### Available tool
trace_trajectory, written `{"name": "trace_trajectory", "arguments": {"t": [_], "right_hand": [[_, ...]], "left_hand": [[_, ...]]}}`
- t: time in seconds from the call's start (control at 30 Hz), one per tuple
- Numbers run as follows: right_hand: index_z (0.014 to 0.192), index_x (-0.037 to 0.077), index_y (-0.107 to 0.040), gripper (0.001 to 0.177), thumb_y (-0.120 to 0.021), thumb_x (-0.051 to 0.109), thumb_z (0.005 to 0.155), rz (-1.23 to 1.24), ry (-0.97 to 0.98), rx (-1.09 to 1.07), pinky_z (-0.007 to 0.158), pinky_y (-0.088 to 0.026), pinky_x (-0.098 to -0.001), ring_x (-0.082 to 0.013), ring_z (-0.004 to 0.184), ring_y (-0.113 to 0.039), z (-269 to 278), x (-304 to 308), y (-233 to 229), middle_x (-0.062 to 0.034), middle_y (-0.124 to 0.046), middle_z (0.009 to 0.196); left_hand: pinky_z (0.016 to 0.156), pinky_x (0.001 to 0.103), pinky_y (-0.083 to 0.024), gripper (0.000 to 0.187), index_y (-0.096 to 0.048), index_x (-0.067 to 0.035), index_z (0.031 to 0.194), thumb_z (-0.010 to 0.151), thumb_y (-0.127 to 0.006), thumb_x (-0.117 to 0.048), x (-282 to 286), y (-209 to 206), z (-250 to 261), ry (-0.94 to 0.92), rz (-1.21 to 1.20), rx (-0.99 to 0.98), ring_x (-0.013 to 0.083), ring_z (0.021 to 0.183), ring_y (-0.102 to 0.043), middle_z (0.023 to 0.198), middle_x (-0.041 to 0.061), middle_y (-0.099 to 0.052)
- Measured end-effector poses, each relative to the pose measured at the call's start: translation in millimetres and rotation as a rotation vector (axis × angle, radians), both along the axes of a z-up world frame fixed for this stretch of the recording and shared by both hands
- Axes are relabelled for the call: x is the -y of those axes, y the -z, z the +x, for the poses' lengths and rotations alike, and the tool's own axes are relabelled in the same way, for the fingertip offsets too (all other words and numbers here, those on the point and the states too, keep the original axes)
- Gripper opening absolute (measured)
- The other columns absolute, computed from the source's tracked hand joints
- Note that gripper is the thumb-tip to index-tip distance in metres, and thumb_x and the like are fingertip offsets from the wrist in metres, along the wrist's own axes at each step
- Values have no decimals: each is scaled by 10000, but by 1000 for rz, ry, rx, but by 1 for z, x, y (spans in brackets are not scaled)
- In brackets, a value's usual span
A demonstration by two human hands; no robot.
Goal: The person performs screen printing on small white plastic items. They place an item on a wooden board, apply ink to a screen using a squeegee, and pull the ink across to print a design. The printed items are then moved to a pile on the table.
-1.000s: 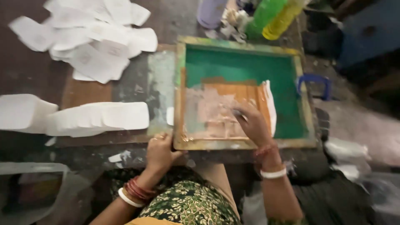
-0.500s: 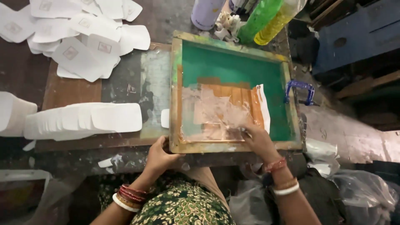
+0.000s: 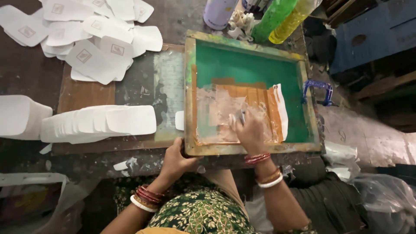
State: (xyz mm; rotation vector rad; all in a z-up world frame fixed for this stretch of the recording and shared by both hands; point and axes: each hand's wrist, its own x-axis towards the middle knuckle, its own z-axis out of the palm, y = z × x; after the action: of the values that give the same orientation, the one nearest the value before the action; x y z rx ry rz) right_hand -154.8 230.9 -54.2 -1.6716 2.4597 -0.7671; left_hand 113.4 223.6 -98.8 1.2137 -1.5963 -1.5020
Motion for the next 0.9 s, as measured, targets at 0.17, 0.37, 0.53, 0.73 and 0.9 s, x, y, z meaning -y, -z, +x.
{"name": "trace_trajectory", "arguments": {"t": [0.17, 0.37, 0.53, 0.73, 0.9], "right_hand": [[993, 57, -715, 178, -765, 168, 862, -91, -244, 57, 689, -557, -436, -356, 790, -715, 4, -9, -28, -170, -727, 949], [1043, 136, -777, 300, -724, 0, 781, -151, -451, -127, 994, -463, -503, -304, 936, -713, -16, -36, -15, -95, -768, 1004], [1034, 150, -758, 151, -733, 100, 894, -10, -482, -98, 1155, -402, -541, -306, 831, -676, -26, 28, -40, -92, -744, 855], [1043, 200, -795, 176, -749, 150, 881, 110, -735, -96, 1084, -449, -475, -288, 895, -674, -52, 78, -16, -77, -752, 922], [1027, 173, -763, 197, -755, 117, 838, 120, -900, -51, 1000, -455, -443, -228, 1008, -672, -39, 49, -28, -23, -752, 1031]], "left_hand": [[762, 344, -603, 593, -609, 5, 1082, 662, -927, -268, -1, 12, 0, 14, -54, -6, 197, 878, -779, 965, 153, -783], [810, 360, -601, 628, -609, 3, 1141, 657, -908, -263, 2, 9, 0, 20, -76, -50, 249, 939, -786, 1011, 169, -785], [824, 380, -593, 657, -602, 9, 1185, 677, -906, -277, 1, 0, 0, 22, -132, -28, 284, 978, -780, 1035, 183, -781], [835, 370, -595, 643, -604, 7, 1188, 685, -890, -273, -1, 1, 0, 9, -122, 22, 276, 976, -783, 1034, 177, -785], [836, 368, -597, 647, -604, 11, 1194, 680, -888, -262, -1, 0, -2, -6, -111, -1, 275, 967, -788, 1031, 177, -784]]}}
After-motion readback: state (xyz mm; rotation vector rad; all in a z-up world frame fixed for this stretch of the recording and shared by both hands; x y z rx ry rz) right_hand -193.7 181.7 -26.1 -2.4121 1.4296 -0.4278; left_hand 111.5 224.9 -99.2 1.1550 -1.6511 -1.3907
